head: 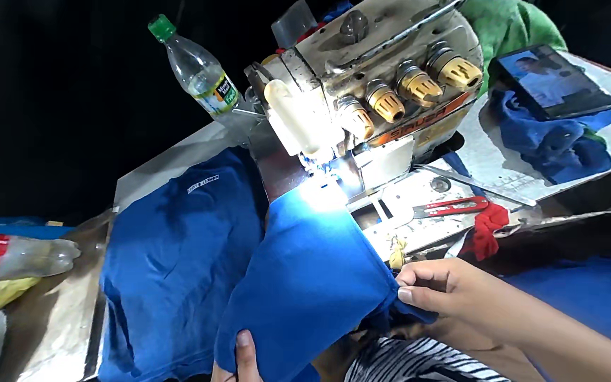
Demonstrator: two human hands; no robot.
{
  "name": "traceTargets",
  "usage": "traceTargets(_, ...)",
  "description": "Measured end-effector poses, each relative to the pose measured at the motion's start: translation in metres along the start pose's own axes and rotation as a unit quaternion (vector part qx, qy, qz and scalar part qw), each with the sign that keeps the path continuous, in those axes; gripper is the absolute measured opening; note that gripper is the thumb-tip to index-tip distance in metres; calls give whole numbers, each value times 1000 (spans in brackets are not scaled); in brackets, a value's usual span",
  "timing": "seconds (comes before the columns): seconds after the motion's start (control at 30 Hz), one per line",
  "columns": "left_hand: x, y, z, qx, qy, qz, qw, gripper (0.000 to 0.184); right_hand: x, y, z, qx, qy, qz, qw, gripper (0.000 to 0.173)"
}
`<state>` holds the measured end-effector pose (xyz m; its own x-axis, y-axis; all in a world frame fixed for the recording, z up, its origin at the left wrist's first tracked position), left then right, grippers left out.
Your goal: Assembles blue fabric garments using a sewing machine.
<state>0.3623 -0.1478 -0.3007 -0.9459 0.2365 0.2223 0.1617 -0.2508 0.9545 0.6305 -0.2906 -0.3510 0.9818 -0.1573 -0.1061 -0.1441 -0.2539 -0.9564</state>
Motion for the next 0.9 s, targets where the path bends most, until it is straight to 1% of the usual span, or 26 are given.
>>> traceTargets(0.07, 3, 0, 3, -10, -2, 26, 1000, 9, 1, -2, 1, -1, 5, -5, 1000, 13)
traceTargets(0.13, 1, 1, 8, -23, 2, 27, 999, 11, 2, -3, 3, -2, 7, -7, 1000, 13)
traceTargets(0.27, -3, 10, 20, -14, 1, 33, 999, 20, 3, -9, 9, -1, 9, -26, 1000, 16)
traceTargets(0.3, -2, 11, 23, -12, -5, 39, 999, 26, 3, -11, 11, -3, 13, -33, 999, 16)
traceTargets(0.37, 0, 12, 31, -2, -36, 43, 998, 44, 4, -16, 14, -4, 19, -40, 999, 15)
traceTargets(0.4, 2, 10, 36, 9, -69, 48, 996, 55, 5, -19, 17, 3, 22, -39, 999, 14)
traceTargets(0.43, 5, 8, 40, 24, -117, 56, 991, 62, 5, -22, 19, 7, 24, -36, 999, 14)
traceTargets(0.47, 7, 5, 46, 43, -173, 71, 981, 63, 6, -24, 22, 12, 26, -33, 999, 13)
traceTargets(0.53, 9, 0, 54, 89, -284, 136, 945, 59, 7, -28, 28, 18, 25, -38, 999, 14)
traceTargets(0.57, 8, 0, 58, 114, -327, 162, 924, 54, 7, -30, 31, 28, 21, -43, 998, 14)
traceTargets(0.6, 8, 0, 60, 133, -350, 183, 909, 51, 8, -33, 33, 36, 18, -49, 998, 14)
traceTargets(0.67, 10, -1, 65, 155, -371, 217, 889, 49, 8, -38, 37, 46, 20, -61, 997, 14)
traceTargets(0.73, 13, -4, 70, 156, -384, 241, 877, 48, 8, -43, 40, 51, 22, -66, 996, 13)
traceTargets(0.9, 15, -8, 81, 133, -377, 273, 875, 44, 9, -50, 46, 27, 41, -73, 996, 14)
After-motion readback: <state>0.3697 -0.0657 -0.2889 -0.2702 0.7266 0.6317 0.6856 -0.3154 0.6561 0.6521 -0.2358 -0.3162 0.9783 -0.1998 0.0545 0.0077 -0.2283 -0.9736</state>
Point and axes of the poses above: each hand's wrist, its own z-axis towards the middle knuckle, its own x-axis out of the back of the hand, y = z × x, the point moved 5 cm from there along z, towards the middle knuckle, and after that the axes turned 6 degrees about -y, right-handed, at the moved point
